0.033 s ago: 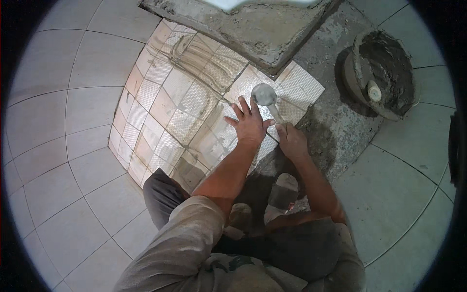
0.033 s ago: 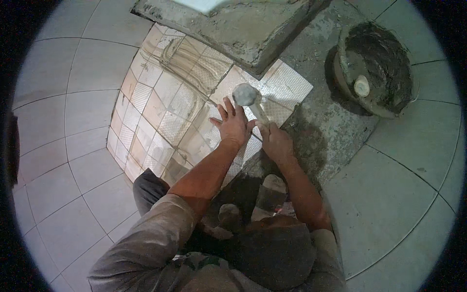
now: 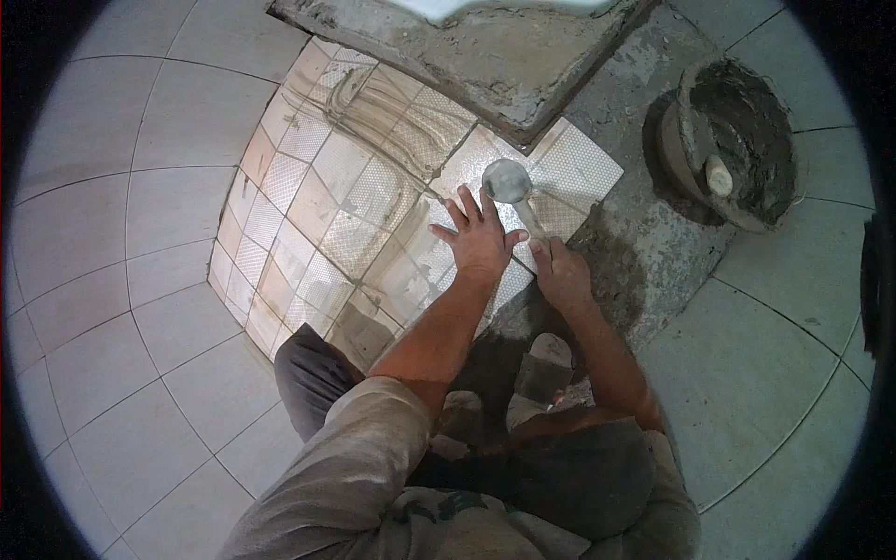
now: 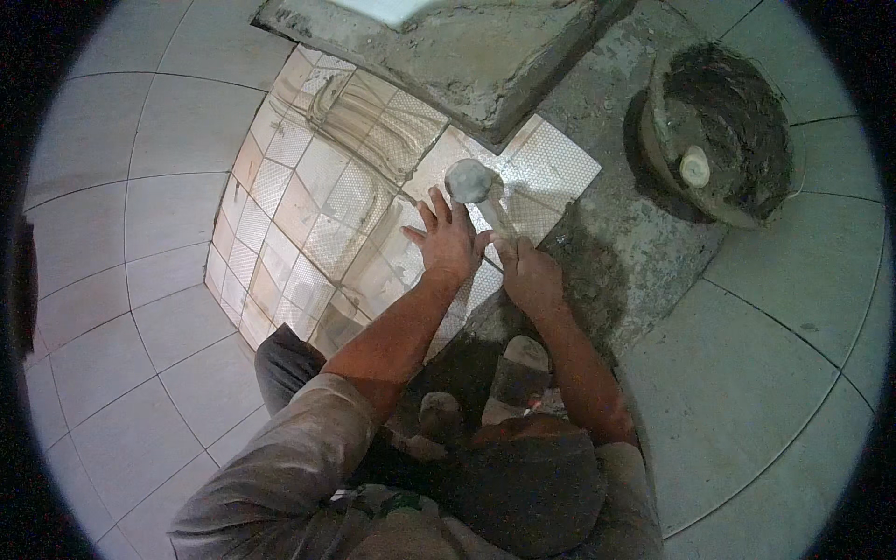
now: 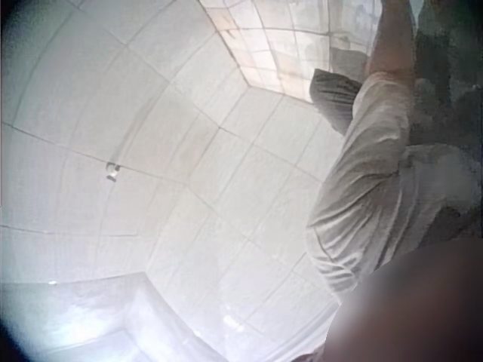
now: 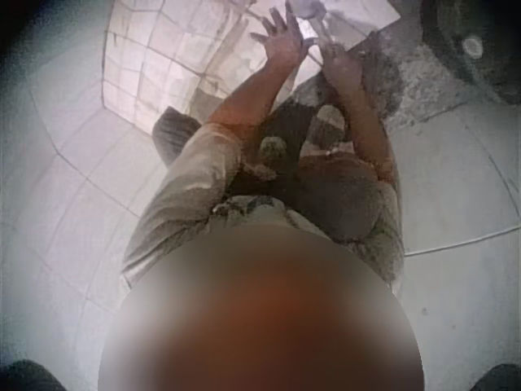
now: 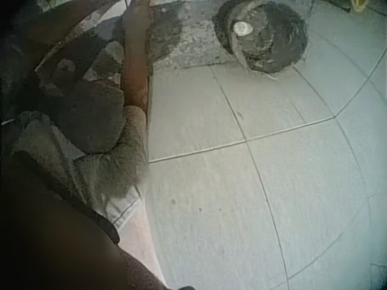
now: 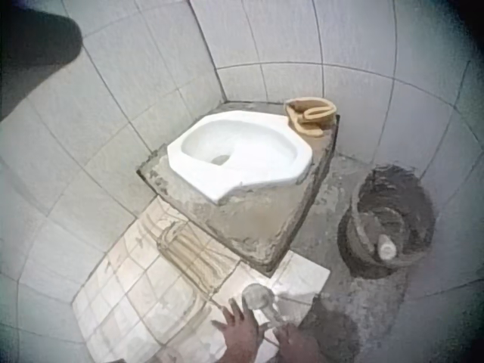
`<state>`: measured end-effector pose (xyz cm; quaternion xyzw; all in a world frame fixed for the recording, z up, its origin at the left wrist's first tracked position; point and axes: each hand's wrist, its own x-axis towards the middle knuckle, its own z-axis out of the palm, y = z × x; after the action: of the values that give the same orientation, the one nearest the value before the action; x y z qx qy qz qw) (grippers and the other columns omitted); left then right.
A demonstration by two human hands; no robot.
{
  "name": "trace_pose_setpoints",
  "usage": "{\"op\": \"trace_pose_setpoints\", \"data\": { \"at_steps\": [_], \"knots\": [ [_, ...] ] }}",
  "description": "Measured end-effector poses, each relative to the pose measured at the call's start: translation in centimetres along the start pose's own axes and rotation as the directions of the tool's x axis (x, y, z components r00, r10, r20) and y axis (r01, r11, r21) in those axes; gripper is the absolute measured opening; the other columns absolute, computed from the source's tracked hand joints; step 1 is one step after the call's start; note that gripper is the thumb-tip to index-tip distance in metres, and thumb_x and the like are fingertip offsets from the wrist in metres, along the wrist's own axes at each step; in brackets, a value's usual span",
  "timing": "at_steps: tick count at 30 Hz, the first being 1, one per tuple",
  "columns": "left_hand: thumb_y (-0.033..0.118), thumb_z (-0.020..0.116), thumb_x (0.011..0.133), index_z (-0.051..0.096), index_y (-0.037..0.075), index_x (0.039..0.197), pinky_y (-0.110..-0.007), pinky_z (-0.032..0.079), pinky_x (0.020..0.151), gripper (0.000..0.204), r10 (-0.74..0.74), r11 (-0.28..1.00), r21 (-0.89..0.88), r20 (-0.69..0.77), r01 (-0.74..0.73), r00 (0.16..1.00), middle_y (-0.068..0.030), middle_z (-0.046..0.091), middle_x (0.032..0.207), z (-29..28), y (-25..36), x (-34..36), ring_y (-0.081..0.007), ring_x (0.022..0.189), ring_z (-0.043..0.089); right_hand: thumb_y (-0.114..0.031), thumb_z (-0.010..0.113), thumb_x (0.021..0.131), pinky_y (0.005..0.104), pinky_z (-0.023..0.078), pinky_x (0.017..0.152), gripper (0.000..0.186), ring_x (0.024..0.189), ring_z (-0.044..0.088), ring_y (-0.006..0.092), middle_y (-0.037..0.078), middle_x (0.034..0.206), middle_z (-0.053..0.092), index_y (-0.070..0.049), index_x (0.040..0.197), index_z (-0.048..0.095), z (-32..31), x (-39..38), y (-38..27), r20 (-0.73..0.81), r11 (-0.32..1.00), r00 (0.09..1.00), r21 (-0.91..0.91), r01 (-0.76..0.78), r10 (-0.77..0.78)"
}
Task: Tiling the floor of a bathroom using mortar and a rubber mallet.
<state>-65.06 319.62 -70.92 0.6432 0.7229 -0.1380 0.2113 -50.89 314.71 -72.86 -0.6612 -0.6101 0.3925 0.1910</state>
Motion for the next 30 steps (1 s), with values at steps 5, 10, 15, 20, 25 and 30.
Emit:
{"op": "trace_pose_setpoints", "data": {
  "at_steps": [5,10,15,20,25,30],
  "knots": [
    [0.057,0.062,0.077,0.017,-0.003,0.144,-0.075,0.011,0.099,0.100,0.021,0.998,-0.052,-0.101,-0.027,0.995,-0.0265,0.009,0.151,1.0,-0.3,0.0,-0.0483,0.138,0.008,-0.041,0.045,0.095,0.0520,0.047,0.061,0.042,0.071,0.060,0.0451,0.027,0.071,0.059,0.000,0.091,0.055,0.3,-0.5,1.1,-0.009,0.997,1.000,0.069,-0.029,0.029],
    [0.058,0.062,0.076,0.015,-0.006,0.143,-0.074,0.009,0.100,0.104,0.012,0.999,-0.043,-0.117,-0.017,0.993,-0.0262,0.011,0.151,0.6,-0.2,0.9,-0.0463,0.139,0.008,-0.040,0.047,0.094,0.0506,0.048,0.059,0.040,0.065,0.060,0.0445,0.025,0.068,0.059,-0.001,0.093,0.057,0.8,0.0,2.3,-0.099,0.980,0.975,-0.015,0.199,-0.200],
    [0.063,0.056,0.079,0.013,-0.004,0.144,-0.073,0.011,0.101,0.103,0.012,1.000,0.011,-0.073,-0.011,0.997,-0.0264,0.009,0.151,1.1,-0.5,0.6,-0.0460,0.139,0.010,-0.043,0.046,0.094,0.0503,0.049,0.059,0.044,0.070,0.062,0.0429,0.025,0.073,0.061,-0.001,0.094,0.057,-0.2,-0.1,0.9,-0.010,1.000,1.000,0.017,-0.003,0.004],
    [0.062,0.057,0.078,0.015,-0.006,0.144,-0.074,0.007,0.100,0.104,0.041,0.999,-0.001,-0.117,-0.041,0.992,-0.0264,0.012,0.151,1.4,-0.2,0.4,-0.0462,0.139,0.010,-0.040,0.047,0.095,0.0524,0.046,0.060,0.040,0.067,0.058,0.0457,0.023,0.068,0.059,-0.001,0.088,0.058,0.0,-1.0,1.1,-0.065,0.998,0.996,0.004,-0.062,0.062],
    [0.064,0.055,0.078,0.014,-0.006,0.144,-0.075,0.007,0.100,0.105,0.051,0.999,0.001,-0.125,-0.051,0.991,-0.0265,0.011,0.151,1.7,-0.7,0.5,-0.0464,0.139,0.011,-0.047,0.045,0.094,0.0516,0.048,0.064,0.048,0.070,0.061,0.0453,0.027,0.071,0.060,0.000,0.093,0.058,-0.9,-0.9,0.5,0.000,0.996,0.996,0.024,-0.091,0.091],
    [0.069,0.048,0.079,0.013,-0.002,0.145,-0.074,0.009,0.100,0.103,0.053,0.997,0.067,-0.127,-0.044,0.991,-0.0241,0.010,0.152,1.8,-1.1,0.5,-0.0449,0.139,0.011,-0.048,0.042,0.095,0.0513,0.047,0.066,0.052,0.072,0.059,0.0465,0.028,0.074,0.059,0.002,0.093,0.057,-1.4,-2.7,1.2,-0.022,0.956,0.973,0.191,-0.223,0.232]
  ]
}}
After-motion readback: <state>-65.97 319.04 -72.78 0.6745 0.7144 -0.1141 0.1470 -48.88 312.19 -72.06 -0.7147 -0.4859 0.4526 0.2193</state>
